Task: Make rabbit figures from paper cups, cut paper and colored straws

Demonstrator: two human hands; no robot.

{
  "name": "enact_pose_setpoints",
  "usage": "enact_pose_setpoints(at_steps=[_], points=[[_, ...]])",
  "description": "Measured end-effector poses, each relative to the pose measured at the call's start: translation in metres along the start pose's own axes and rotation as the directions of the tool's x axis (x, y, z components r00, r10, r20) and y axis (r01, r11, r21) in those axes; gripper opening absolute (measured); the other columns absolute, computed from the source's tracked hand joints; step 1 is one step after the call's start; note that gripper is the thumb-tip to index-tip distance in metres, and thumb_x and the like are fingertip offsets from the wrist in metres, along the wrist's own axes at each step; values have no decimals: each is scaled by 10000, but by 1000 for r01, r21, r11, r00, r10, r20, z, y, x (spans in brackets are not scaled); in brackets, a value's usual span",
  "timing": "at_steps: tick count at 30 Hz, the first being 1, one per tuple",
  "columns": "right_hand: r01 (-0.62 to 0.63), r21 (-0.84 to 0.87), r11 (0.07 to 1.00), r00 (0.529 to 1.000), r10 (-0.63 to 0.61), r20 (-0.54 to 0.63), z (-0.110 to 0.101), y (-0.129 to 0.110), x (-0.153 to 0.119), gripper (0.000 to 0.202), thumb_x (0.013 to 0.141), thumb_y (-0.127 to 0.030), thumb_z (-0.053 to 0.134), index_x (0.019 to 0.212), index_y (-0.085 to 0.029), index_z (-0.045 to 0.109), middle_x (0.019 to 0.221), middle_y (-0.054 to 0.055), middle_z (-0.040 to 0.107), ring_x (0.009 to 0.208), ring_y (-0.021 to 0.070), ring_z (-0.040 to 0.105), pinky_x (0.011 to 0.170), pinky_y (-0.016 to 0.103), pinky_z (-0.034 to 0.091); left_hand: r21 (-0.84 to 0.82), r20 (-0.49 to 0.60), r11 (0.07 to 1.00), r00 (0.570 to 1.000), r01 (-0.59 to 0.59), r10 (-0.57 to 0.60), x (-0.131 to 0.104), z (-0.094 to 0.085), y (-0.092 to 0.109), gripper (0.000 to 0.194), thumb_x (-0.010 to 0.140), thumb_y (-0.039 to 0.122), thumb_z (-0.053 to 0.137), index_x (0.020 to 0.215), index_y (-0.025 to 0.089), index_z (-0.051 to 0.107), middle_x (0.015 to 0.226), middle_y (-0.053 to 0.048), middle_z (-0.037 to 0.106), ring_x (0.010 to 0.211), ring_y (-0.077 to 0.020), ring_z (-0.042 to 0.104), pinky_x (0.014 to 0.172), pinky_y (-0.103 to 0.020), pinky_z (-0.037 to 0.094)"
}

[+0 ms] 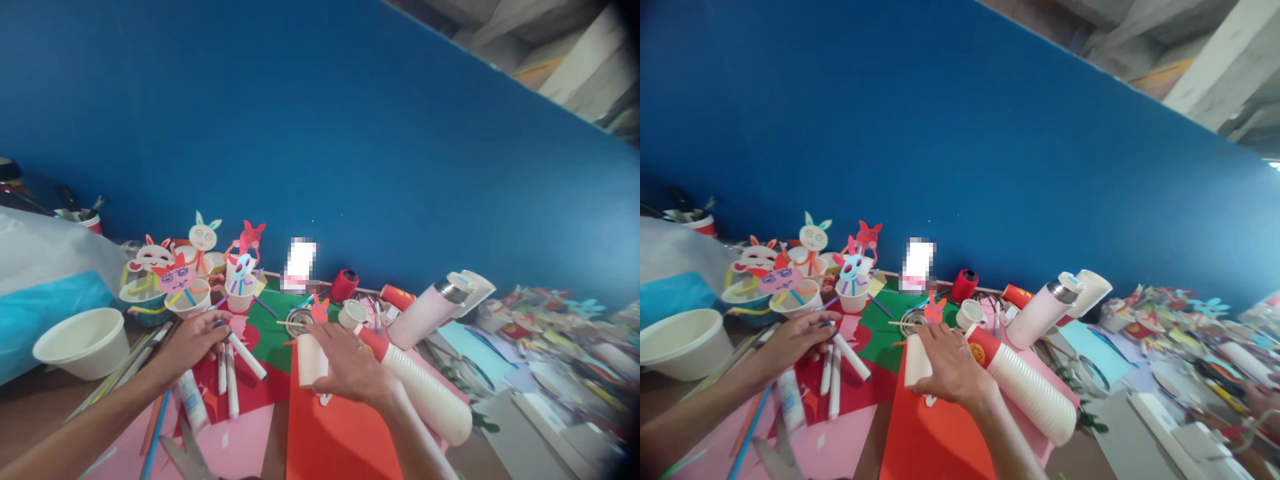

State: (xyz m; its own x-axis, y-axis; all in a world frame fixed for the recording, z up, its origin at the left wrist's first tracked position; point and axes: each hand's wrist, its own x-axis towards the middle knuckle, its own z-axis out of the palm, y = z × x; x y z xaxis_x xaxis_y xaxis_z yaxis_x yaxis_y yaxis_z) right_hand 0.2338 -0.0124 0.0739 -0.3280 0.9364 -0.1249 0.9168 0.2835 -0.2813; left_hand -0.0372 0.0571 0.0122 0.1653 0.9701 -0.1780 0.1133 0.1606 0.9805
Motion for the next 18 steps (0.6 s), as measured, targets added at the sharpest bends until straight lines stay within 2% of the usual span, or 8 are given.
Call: enact_pose_setpoints(at_steps=[3, 8, 13, 18], points=[[-2, -27, 1000, 1000, 1, -6, 0, -7, -1, 802, 626, -415, 674, 1313, -288, 279, 1277, 63, 416, 1189, 276, 334, 971, 412, 224, 77, 27, 995, 998, -57, 55, 3, -2, -4, 400, 670, 341, 583, 1008, 157, 474, 437, 66, 529, 412, -131, 511, 384, -205, 372], [81, -55, 995, 986, -88, -139, 1, -18, 0, 746, 668, -314, 654, 1312, -284, 276, 1242, 60, 453, 1159, 271, 375, 975, 431, 248, 192, 9, 978, 997, -82, 82, 0, -2, -5, 340, 718, 368, 521, 996, 177, 479, 431, 79, 484, 377, -118, 470, 352, -189, 317], [180, -85, 980, 951, -195, -241, 17, -27, 16, 776, 700, -317, 633, 1348, -238, 215, 1299, 93, 415, 1194, 272, 343, 990, 451, 248, 260, 48, 962, 996, -87, 77, -1, -5, -6, 354, 723, 418, 486, 991, 188, 482, 445, 60, 522, 363, -129, 460, 349, -199, 298], [153, -107, 982, 943, -177, -283, 27, -26, 25, 755, 718, -356, 608, 1348, -182, 229, 1288, 135, 423, 1173, 300, 368, 973, 478, 262, 302, 128, 946, 988, -117, 82, -1, -9, -7, 390, 753, 413, 440, 1053, 165, 451, 432, 69, 502, 346, -127, 437, 381, -213, 293]])
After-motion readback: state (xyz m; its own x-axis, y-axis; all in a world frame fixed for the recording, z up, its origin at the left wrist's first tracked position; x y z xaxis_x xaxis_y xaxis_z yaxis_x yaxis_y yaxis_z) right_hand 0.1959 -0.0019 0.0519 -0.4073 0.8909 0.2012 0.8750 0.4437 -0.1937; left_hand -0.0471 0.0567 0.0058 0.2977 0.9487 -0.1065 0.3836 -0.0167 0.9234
